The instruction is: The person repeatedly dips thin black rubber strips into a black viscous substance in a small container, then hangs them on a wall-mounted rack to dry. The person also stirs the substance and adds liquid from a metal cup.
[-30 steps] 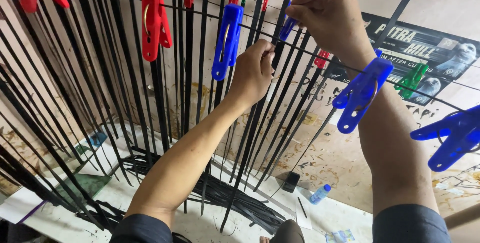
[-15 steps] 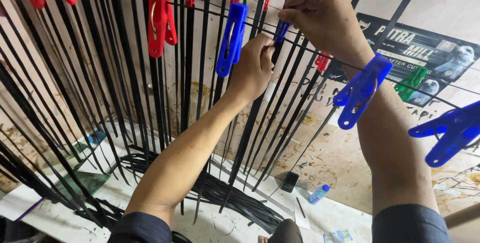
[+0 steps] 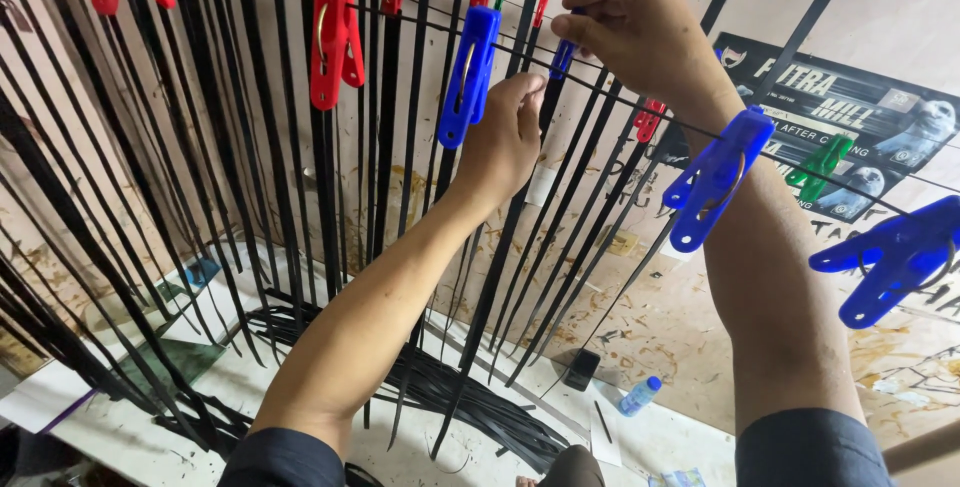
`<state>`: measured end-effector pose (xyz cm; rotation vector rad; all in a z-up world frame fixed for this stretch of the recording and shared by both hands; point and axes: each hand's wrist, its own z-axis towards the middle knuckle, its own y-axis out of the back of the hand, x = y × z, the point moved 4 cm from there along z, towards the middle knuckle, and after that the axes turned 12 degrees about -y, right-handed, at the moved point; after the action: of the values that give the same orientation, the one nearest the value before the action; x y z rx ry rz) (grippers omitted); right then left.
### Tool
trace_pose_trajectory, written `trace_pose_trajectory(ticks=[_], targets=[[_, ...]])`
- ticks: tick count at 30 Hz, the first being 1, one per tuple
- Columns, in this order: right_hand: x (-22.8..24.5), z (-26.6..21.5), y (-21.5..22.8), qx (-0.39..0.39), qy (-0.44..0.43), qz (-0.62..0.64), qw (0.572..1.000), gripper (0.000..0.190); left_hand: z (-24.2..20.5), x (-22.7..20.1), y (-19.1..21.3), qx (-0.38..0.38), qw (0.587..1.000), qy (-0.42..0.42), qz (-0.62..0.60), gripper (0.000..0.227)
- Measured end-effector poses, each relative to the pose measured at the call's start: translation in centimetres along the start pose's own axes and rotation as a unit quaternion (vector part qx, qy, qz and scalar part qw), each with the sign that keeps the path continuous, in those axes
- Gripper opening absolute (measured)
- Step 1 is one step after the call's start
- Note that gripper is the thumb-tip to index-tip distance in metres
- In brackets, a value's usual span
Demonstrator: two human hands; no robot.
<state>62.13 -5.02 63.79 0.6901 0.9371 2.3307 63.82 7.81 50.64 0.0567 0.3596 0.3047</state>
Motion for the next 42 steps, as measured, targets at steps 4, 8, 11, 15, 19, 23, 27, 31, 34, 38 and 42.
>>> trace_pose_trajectory(ticks=[4,8,11,15,19,23,27,31,34,38,42], targets=[[-0.4,0.4,-0.3,-0.001,0.028,-0.015,0.999,0.021,-0.6,-0.3,0.2,0.0,0.999,0.016,0.033,0.032],[0.3,0.2,-0.5,-0.006,0.039,-0.017,0.999,0.023,-1.1,-0.1,0.0,0.004,0.997,0.004,0.075,0.037],[0.1,0.3,-0.7,-0.011,0.029,-0.02,0.999,0.028,-1.5,-0.5,0.1,0.026,0.998,0.035,0.051,0.044],[0.2,0.2,-0.6,-0.02,0.03,-0.032,0.999,0.029,-2.0,-1.4,0.3,0.071,0.995,0.066,0.03,0.049],[-0.7,0.2,-0.8,-0.02,0.01,-0.016,1.0,0.03,-2.9,-1.3,0.1,0.071,0.996,0.054,0.025,0.049],[-1.3,-0.3,-0.8,-0.032,0.023,-0.039,0.998,0.033,-4.3,-0.9,-0.1,0.064,0.997,0.014,0.028,0.048],[-0.7,-2.3,-0.5,-0.089,0.061,-0.087,0.99,0.032,-5.8,-1.2,0.3,0.053,0.998,-0.041,0.022,0.047],[1.4,-6.1,-1.0,-0.162,0.148,-0.146,0.965,0.018,-7.4,-2.3,1.5,0.042,0.998,-0.053,0.001,0.044],[1.6,-9.3,-2.0,-0.164,0.166,-0.106,0.967,0.016,-8.9,-3.7,2.5,0.064,0.997,-0.003,-0.03,0.046],[-0.6,-13.9,-4.5,-0.189,0.079,-0.051,0.978,0.01,-11.0,-6.1,3.9,0.059,0.997,-0.006,-0.047,0.044],[0.3,-19.0,-7.0,-0.223,0.046,-0.05,0.972,0.004,-13.8,-7.9,4.7,0.038,0.996,-0.019,-0.079,0.047]])
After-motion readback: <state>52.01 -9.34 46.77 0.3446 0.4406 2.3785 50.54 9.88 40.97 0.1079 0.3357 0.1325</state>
